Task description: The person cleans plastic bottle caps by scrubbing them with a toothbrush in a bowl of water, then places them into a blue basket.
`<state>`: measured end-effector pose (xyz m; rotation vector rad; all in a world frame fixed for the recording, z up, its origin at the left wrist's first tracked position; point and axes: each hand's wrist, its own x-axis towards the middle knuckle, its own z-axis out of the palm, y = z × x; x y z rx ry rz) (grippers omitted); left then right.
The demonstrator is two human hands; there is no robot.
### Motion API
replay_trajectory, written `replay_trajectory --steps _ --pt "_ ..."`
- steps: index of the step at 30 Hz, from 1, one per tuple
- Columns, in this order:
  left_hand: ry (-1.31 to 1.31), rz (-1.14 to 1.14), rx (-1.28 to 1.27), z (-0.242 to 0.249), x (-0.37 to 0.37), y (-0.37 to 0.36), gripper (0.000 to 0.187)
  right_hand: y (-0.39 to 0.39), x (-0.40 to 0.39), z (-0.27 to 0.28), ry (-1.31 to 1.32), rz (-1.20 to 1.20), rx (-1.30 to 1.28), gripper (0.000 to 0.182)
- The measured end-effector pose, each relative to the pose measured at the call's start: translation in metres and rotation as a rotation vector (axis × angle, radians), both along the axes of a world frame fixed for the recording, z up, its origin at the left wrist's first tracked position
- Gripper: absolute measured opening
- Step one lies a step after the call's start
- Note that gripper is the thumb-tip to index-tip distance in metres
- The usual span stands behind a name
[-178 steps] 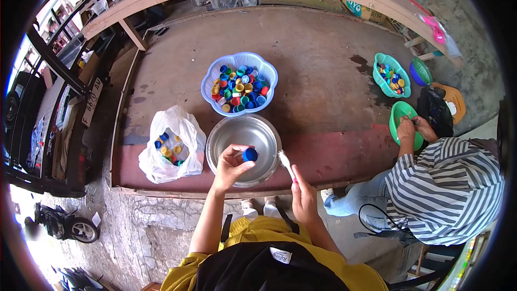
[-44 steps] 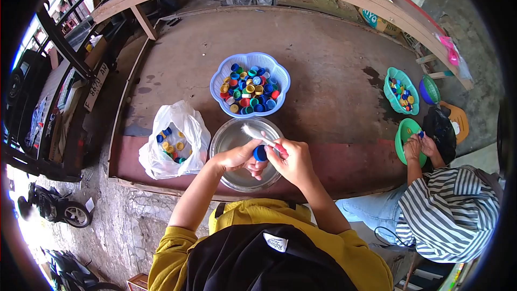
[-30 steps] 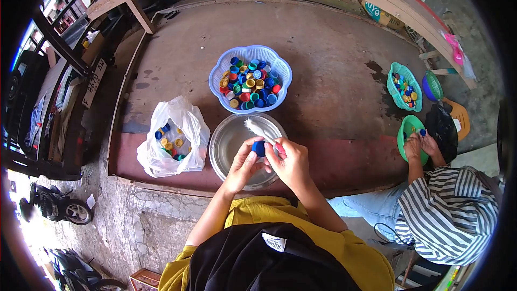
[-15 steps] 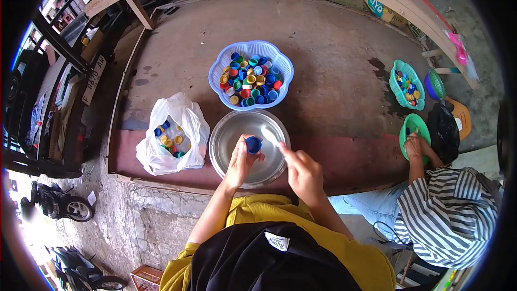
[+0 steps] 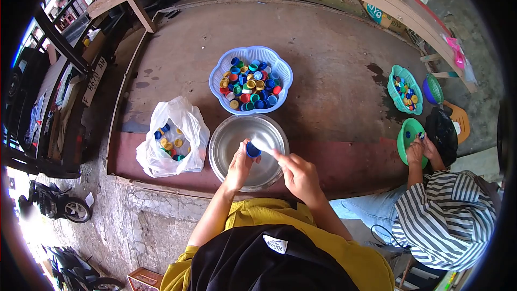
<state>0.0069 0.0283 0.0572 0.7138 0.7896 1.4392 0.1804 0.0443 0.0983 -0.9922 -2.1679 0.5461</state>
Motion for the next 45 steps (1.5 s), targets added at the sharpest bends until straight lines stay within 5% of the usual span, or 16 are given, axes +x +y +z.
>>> replay_trajectory --steps 1,2,5,10,12,14,17,20,25,29,33,34,36,40,42,45 --pt "0.002 -0.034 0.053 0.0 -0.001 0.0 0.043 0.004 -0.01 -0.006 0.364 -0.051 -0.006 0.041" --pt "-0.018 -0.028 0.049 -0.001 -0.001 0.001 0.043 -0.001 -0.004 0.002 0.375 -0.122 -0.248 0.035" --pt "-0.041 -0.012 0.036 -0.006 -0.001 0.002 0.044 -0.008 -0.005 -0.001 0.133 0.149 -0.217 0.033" --pt "0.034 0.001 0.025 0.0 0.001 -0.002 0.044 0.002 -0.006 -0.002 0.33 -0.167 -0.085 0.033" --pt "0.038 0.01 0.039 -0.002 0.0 -0.001 0.044 -0.002 -0.002 -0.006 0.209 0.091 -0.127 0.033" --pt "0.091 0.017 0.07 -0.001 -0.003 0.003 0.044 -0.004 -0.003 -0.003 0.114 0.096 -0.171 0.034" --pt "0.098 -0.011 0.036 -0.009 0.001 0.001 0.046 0.002 -0.007 -0.008 0.35 -0.123 -0.093 0.038" --pt "0.091 -0.01 0.057 -0.005 0.002 0.003 0.046 -0.005 -0.004 -0.007 0.189 0.131 -0.222 0.035" --pt "0.054 -0.006 0.032 -0.001 0.002 0.004 0.046 0.001 -0.008 -0.004 0.35 -0.141 -0.068 0.035" --pt "0.133 0.021 0.083 0.004 -0.001 0.003 0.047 -0.009 -0.001 0.002 -0.052 0.122 -0.049 0.04" --pt "0.136 0.01 0.089 -0.001 0.001 0.002 0.046 0.005 -0.002 -0.003 0.336 -0.204 0.066 0.043" --pt "0.123 0.002 0.102 0.002 0.0 0.002 0.046 -0.002 0.0 -0.005 0.199 0.03 0.12 0.042" --pt "0.213 0.036 0.078 0.007 0.002 0.002 0.048 -0.007 -0.001 -0.006 -0.022 0.059 0.044 0.042" --pt "0.292 0.018 0.08 0.003 -0.002 -0.001 0.048 0.006 -0.006 0.0 0.366 -0.232 0.057 0.041" --pt "0.248 0.031 0.059 0.003 -0.002 0.0 0.048 0.0 -0.002 -0.007 0.185 0.065 0.073 0.045" --pt "0.341 0.039 0.122 0.002 -0.003 0.003 0.046 0.0 -0.003 -0.008 0.105 -0.032 0.048 0.046"
